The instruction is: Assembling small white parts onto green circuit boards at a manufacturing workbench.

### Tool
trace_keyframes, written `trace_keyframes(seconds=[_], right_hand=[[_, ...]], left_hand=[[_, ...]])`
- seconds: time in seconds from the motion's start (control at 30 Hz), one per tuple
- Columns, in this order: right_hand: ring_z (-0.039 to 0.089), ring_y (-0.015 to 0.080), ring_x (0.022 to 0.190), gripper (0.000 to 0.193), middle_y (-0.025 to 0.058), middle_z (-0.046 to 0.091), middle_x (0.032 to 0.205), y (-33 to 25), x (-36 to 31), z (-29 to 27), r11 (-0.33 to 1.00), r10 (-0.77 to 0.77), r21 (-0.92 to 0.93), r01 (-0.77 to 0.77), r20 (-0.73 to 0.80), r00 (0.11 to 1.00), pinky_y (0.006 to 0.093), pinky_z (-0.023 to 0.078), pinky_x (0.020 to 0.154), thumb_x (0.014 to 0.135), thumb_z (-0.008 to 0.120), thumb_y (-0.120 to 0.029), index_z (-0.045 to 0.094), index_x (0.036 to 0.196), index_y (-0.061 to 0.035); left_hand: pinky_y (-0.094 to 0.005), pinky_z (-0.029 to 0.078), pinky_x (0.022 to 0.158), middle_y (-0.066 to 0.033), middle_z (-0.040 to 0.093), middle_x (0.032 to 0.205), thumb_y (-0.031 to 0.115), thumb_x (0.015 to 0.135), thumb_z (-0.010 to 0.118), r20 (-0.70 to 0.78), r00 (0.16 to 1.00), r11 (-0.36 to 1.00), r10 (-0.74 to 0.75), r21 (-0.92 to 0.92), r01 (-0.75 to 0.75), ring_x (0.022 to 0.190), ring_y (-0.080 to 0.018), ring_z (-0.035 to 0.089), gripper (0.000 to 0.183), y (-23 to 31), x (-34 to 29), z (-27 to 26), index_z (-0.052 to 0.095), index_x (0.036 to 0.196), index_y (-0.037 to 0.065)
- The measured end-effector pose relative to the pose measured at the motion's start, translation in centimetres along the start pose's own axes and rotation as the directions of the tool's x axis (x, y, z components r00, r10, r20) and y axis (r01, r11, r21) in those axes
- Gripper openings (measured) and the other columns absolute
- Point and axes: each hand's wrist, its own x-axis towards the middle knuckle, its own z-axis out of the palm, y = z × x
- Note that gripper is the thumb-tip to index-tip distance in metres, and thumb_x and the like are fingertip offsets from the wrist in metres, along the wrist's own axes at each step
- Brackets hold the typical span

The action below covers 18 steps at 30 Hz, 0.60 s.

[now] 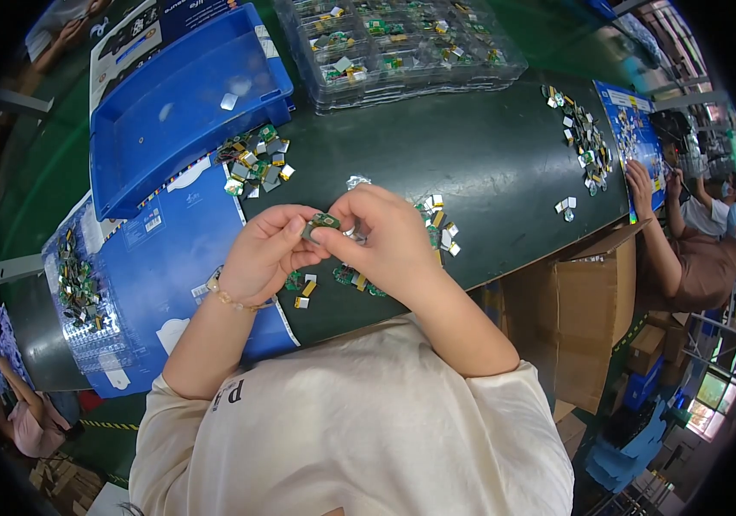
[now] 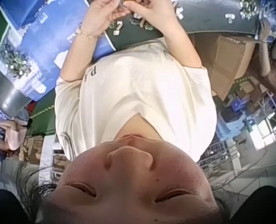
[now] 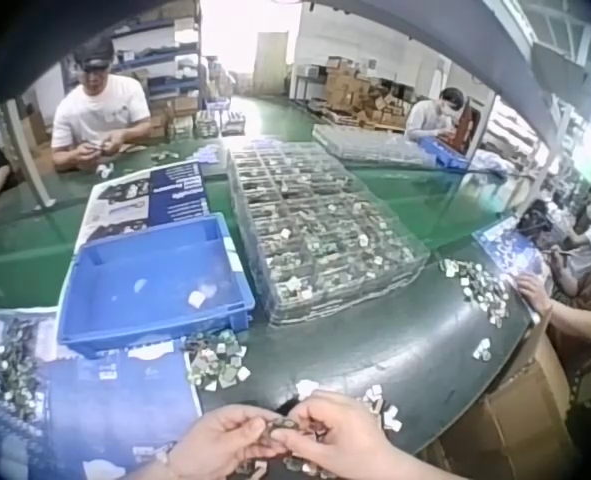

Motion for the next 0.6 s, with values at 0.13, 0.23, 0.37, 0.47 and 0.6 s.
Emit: trace_keyframes(seconds=[0.13,0.23,0.37,0.47,0.6], right_hand=[[0.039,0.0093,0.058,0.02,-0.001,0.048,0.066,-0.09,0.0,0.08,1.0,0.001,-0.012,-0.001,-0.005,1.0,0.0234,0.032,0.051,0.069,0.072,-0.014,0.055,0.07,-0.0044],[0.039,0.0092,0.058,0.02,-0.0008,0.047,0.066,-0.14,-0.05,0.19,1.0,0.007,-0.004,-0.007,-0.021,1.0,0.0237,0.032,0.051,0.069,0.072,-0.013,0.054,0.07,-0.0045],[0.039,0.0092,0.058,0.02,-0.0006,0.047,0.066,-0.12,-0.02,0.25,1.0,0.015,0.012,-0.015,-0.02,1.0,0.0235,0.032,0.052,0.07,0.071,-0.013,0.053,0.07,-0.0048],[0.04,0.0092,0.059,0.019,-0.0006,0.046,0.067,0.08,0.0,0.24,1.0,0.02,0.024,-0.02,-0.003,1.0,0.0232,0.033,0.053,0.071,0.07,-0.013,0.053,0.071,-0.0048],[0.04,0.0085,0.06,0.019,-0.0011,0.046,0.067,0.32,-0.02,0.21,0.998,0.025,0.054,-0.026,0.016,1.0,0.0228,0.033,0.053,0.072,0.07,-0.013,0.053,0.071,-0.005]], left_hand=[[-0.0271,0.055,0.074,-0.0096,0.062,0.094,0.017,0.094,0.046,-0.017,1.0,1.0,0.004,0.0,-0.004,0.082,-0.0176,0.064,0.022,-0.12,-0.07,0.06,0.055,0.107,0.001],[-0.0264,0.052,0.077,-0.0065,0.063,0.098,0.019,0.093,0.05,-0.011,1.0,1.0,-0.001,-0.002,0.001,0.086,-0.0145,0.063,0.025,-0.07,-0.09,0.11,0.056,0.11,0.002],[-0.0263,0.052,0.078,-0.0067,0.062,0.099,0.02,0.093,0.05,-0.004,1.0,1.0,-0.001,-0.008,0.001,0.086,-0.0145,0.063,0.025,0.04,-0.09,0.09,0.056,0.11,0.003],[-0.0261,0.052,0.077,-0.0065,0.062,0.098,0.02,0.093,0.05,0.003,1.0,1.0,-0.015,-0.007,0.015,0.086,-0.0144,0.063,0.026,0.01,-0.03,-0.08,0.056,0.111,0.002],[-0.0258,0.052,0.077,-0.0061,0.062,0.098,0.018,0.093,0.049,0.02,0.999,1.0,-0.03,0.003,0.03,0.086,-0.014,0.062,0.025,0.01,-0.01,-0.17,0.055,0.111,0.002]])
